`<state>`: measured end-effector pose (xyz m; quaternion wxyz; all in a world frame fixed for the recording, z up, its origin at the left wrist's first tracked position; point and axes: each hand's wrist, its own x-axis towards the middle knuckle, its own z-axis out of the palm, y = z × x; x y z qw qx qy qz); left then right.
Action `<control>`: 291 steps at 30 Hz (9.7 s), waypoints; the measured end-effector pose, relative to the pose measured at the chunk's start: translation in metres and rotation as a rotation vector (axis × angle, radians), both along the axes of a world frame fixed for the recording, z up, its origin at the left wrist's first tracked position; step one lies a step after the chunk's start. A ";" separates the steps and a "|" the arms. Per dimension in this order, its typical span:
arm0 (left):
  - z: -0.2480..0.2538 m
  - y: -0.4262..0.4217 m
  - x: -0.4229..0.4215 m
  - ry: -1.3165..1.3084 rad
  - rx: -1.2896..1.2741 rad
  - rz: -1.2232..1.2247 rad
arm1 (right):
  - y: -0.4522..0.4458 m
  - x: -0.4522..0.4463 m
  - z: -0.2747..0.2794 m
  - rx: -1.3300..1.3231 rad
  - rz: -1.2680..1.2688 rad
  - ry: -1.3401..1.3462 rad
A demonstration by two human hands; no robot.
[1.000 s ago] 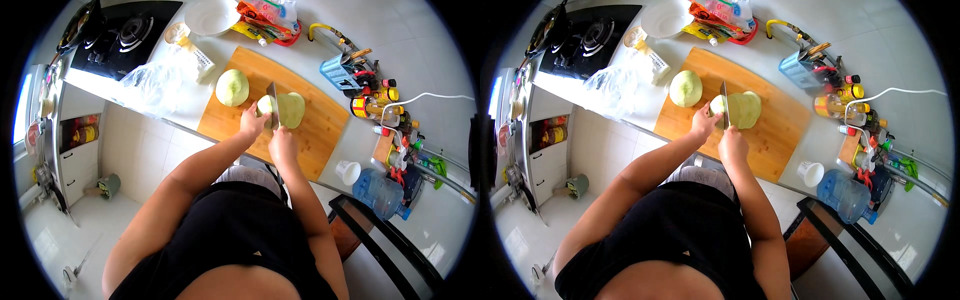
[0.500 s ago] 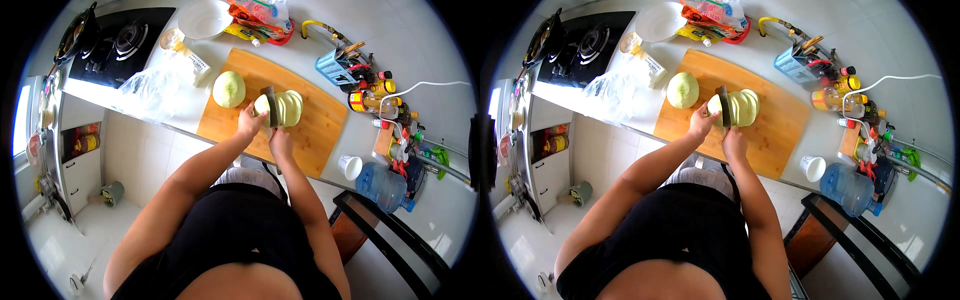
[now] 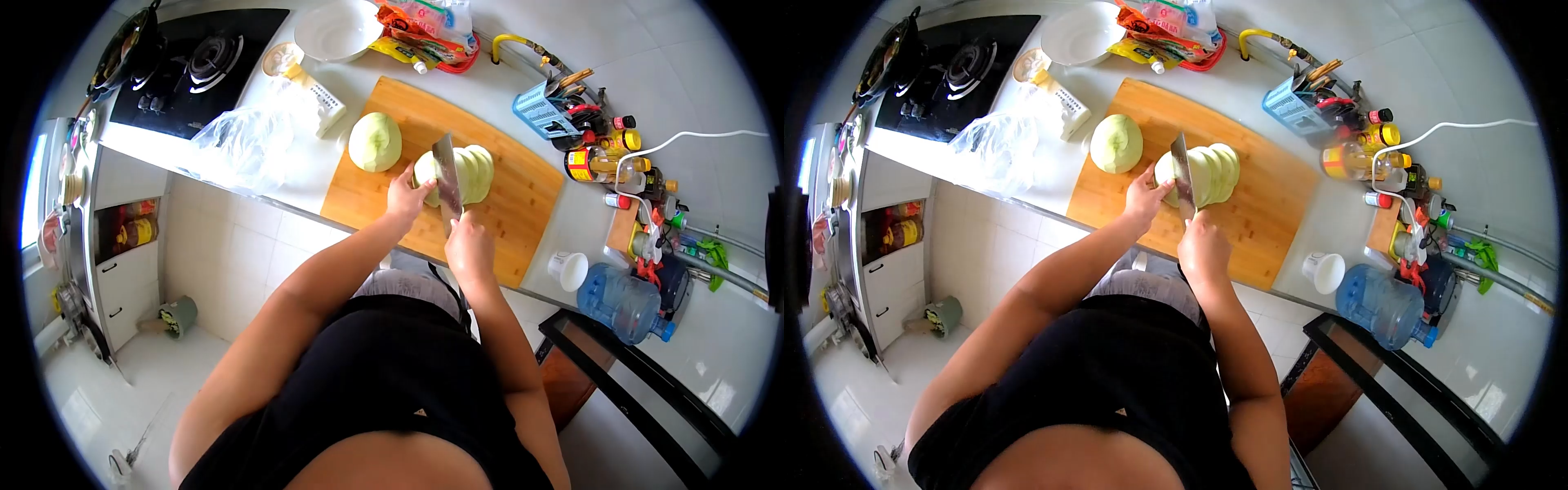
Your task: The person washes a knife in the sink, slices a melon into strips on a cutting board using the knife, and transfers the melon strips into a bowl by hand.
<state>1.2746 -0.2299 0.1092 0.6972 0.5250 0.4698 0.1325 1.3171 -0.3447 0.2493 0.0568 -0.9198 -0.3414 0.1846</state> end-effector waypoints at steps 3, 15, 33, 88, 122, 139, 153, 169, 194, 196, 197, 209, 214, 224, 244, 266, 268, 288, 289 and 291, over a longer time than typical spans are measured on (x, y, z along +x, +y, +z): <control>-0.015 -0.002 -0.001 0.001 0.005 0.042 | 0.007 -0.001 -0.004 0.031 -0.019 0.035; 0.023 0.011 -0.007 -0.163 -0.341 0.115 | 0.019 0.000 -0.100 -0.031 0.027 0.053; 0.007 0.020 -0.007 -0.100 -0.205 0.128 | 0.018 0.007 -0.070 0.027 0.073 0.037; -0.005 0.019 -0.004 0.054 -0.059 0.120 | 0.021 0.003 -0.005 -0.028 0.119 0.013; 0.006 0.013 0.002 0.259 0.121 0.070 | 0.015 0.015 -0.104 0.221 0.050 0.085; 0.014 0.028 -0.001 0.235 0.578 -0.465 | -0.084 0.077 -0.080 0.221 -0.393 -0.151; 0.046 0.036 0.040 0.247 0.721 -0.919 | -0.105 0.064 -0.097 0.161 -0.509 -0.056; 0.048 -0.007 0.036 0.213 0.807 -0.569 | -0.088 0.108 -0.049 0.322 -0.430 -0.220; 0.005 0.053 0.213 0.100 0.631 -0.959 | -0.092 0.075 -0.103 0.186 -0.652 -0.012; 0.006 0.045 0.217 0.252 0.743 -1.141 | -0.084 0.073 -0.102 0.185 -0.692 0.030; 0.008 0.043 0.214 0.263 0.739 -1.160 | -0.079 0.074 -0.099 0.185 -0.673 0.041; 0.039 0.045 0.183 0.053 0.761 -1.212 | -0.060 0.076 -0.107 0.203 -0.597 -0.035; 0.071 0.020 0.134 0.031 1.132 -1.388 | -0.062 0.076 -0.108 0.145 -0.545 -0.069; 0.057 0.008 0.073 0.118 1.159 -1.036 | -0.059 0.077 -0.116 0.139 -0.211 -0.093; 0.053 0.006 0.052 0.067 1.054 -0.728 | -0.042 0.094 -0.029 0.088 -0.072 0.014; 0.046 0.001 0.038 0.052 1.049 -0.674 | -0.036 0.095 -0.092 -0.026 0.072 0.134; 0.048 0.000 0.037 0.060 1.060 -0.677 | -0.036 0.086 -0.094 -0.036 0.035 0.043; 0.047 0.004 0.037 0.034 1.037 -0.682 | -0.033 0.080 -0.094 -0.058 0.055 0.035; 0.049 0.004 0.037 0.005 1.014 -0.660 | -0.037 0.075 -0.099 -0.036 0.020 -0.021; 0.047 0.002 0.036 0.033 1.019 -0.669 | -0.039 0.075 -0.092 0.041 0.017 0.013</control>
